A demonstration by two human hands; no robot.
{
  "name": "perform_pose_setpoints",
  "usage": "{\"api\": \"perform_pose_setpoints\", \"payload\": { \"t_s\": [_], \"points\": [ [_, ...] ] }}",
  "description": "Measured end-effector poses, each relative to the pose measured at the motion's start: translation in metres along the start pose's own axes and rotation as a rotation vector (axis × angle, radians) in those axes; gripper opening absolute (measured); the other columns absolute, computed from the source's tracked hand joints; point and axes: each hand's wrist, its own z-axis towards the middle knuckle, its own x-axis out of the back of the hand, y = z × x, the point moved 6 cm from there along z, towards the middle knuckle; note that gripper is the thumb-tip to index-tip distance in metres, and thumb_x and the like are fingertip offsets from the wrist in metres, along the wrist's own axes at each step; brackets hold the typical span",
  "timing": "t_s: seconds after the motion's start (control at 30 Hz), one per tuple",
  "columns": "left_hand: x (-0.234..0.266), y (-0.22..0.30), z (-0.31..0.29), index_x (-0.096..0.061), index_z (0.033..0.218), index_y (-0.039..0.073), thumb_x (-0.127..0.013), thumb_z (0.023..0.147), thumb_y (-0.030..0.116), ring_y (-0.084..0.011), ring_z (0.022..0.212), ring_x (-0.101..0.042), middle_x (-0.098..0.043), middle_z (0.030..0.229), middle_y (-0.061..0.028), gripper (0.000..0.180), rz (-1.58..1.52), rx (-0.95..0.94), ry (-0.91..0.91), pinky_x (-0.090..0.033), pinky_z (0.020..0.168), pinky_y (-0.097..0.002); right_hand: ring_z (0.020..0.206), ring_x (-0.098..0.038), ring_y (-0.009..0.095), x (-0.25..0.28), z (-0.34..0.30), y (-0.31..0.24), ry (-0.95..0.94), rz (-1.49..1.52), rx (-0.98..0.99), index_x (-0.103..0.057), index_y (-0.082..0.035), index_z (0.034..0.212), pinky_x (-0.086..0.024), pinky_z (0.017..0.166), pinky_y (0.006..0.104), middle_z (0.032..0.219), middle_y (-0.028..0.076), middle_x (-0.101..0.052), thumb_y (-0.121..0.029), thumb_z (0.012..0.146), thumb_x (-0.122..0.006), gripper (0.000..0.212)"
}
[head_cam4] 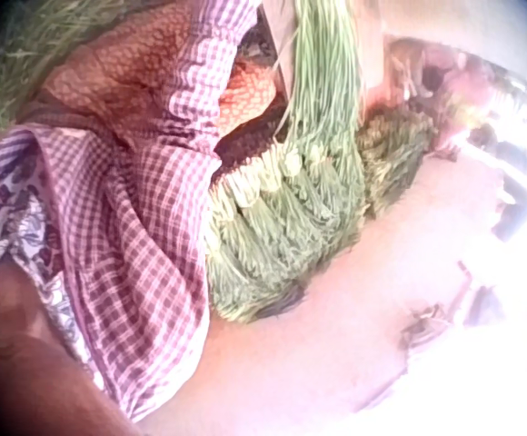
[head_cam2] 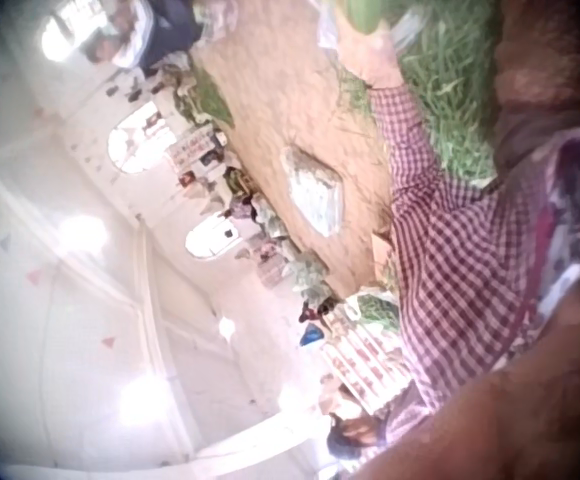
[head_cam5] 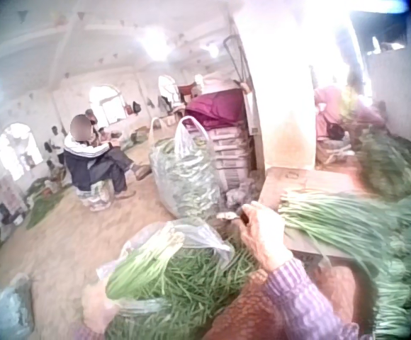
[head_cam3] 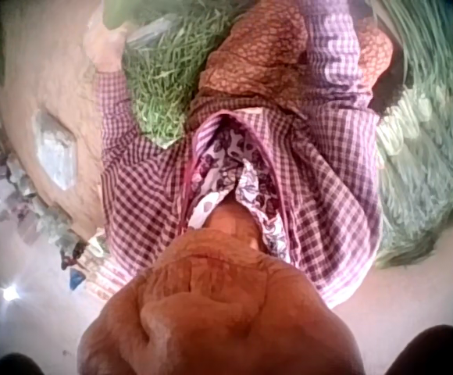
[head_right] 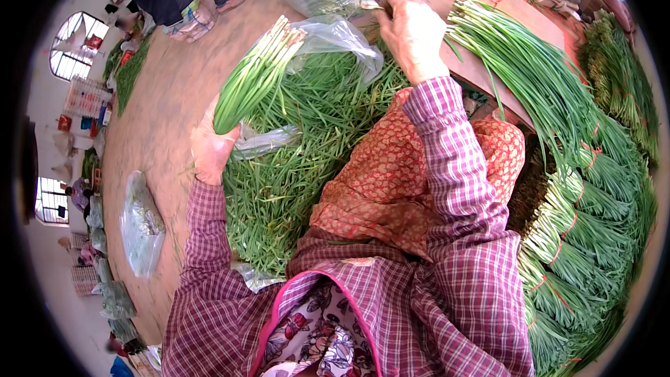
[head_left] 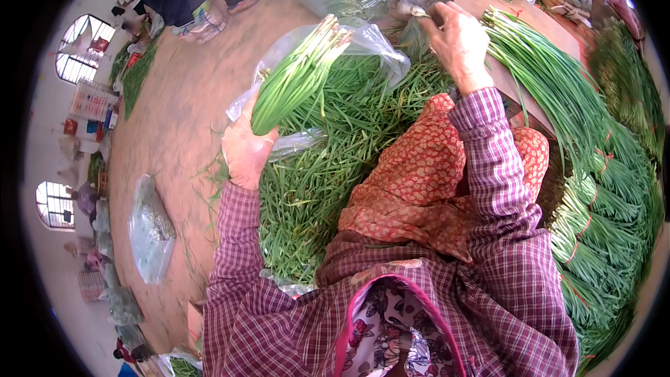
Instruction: The person sorts through large piles of green produce, removes damaged or dry parts by hand, aligns the stems, and ties them into bundles using red string.
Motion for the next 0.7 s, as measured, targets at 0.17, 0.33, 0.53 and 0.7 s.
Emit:
{"api": "perform_pose_setpoints", "payload": {
  "t_s": [0.17,0.33,0.53,0.7],
  "points": [
    [0.008,0.019,-0.001,-0.056,0.135,0.026,-0.073,0.07,0.012,-0.026,0.083,-0.071,-0.072,0.098,-0.0109,0.069,0.13,-0.088,0.09,-0.056,0.074,-0.0352,0.067,-0.067,0.025,0.005,-0.031,-0.078,-0.004,0.441,0.173,-0.066,-0.008,0.088,-0.054,0.059,0.0348,0.078,0.009,-0.067,-0.045,0.088,-0.064,0.037],
    [-0.001,0.037,0.005,-0.054,0.136,0.028,-0.074,0.07,0.011,-0.0268,0.087,-0.071,-0.071,0.102,-0.0103,0.071,0.091,-0.154,0.07,-0.056,0.075,-0.036,0.07,-0.068,0.033,-0.022,-0.038,-0.102,-0.201,0.383,0.083,-0.07,-0.005,0.09,-0.053,0.065,0.0424,0.076,0.016,-0.069,-0.048,0.079,-0.073,0.044],
    [0.001,0.051,0.002,-0.053,0.137,0.033,-0.076,0.068,0.01,-0.0262,0.09,-0.07,-0.071,0.106,-0.0079,0.076,0.183,-0.222,0.076,-0.056,0.078,-0.0357,0.072,-0.068,0.033,-0.023,-0.035,-0.102,-0.339,0.394,0.003,-0.071,-0.007,0.085,-0.053,0.067,0.0421,0.071,0.016,-0.068,-0.037,0.082,-0.071,0.031],
    [-0.003,0.052,0.003,-0.052,0.137,0.035,-0.076,0.067,0.009,-0.0267,0.092,-0.07,-0.071,0.109,-0.0076,0.078,0.242,-0.212,0.037,-0.056,0.08,-0.036,0.07,-0.068,0.033,-0.038,-0.038,-0.097,-0.379,0.27,0.13,-0.07,-0.007,0.084,-0.054,0.066,0.0427,0.073,0.015,-0.068,-0.029,0.082,-0.068,0.023]
  ]
}}
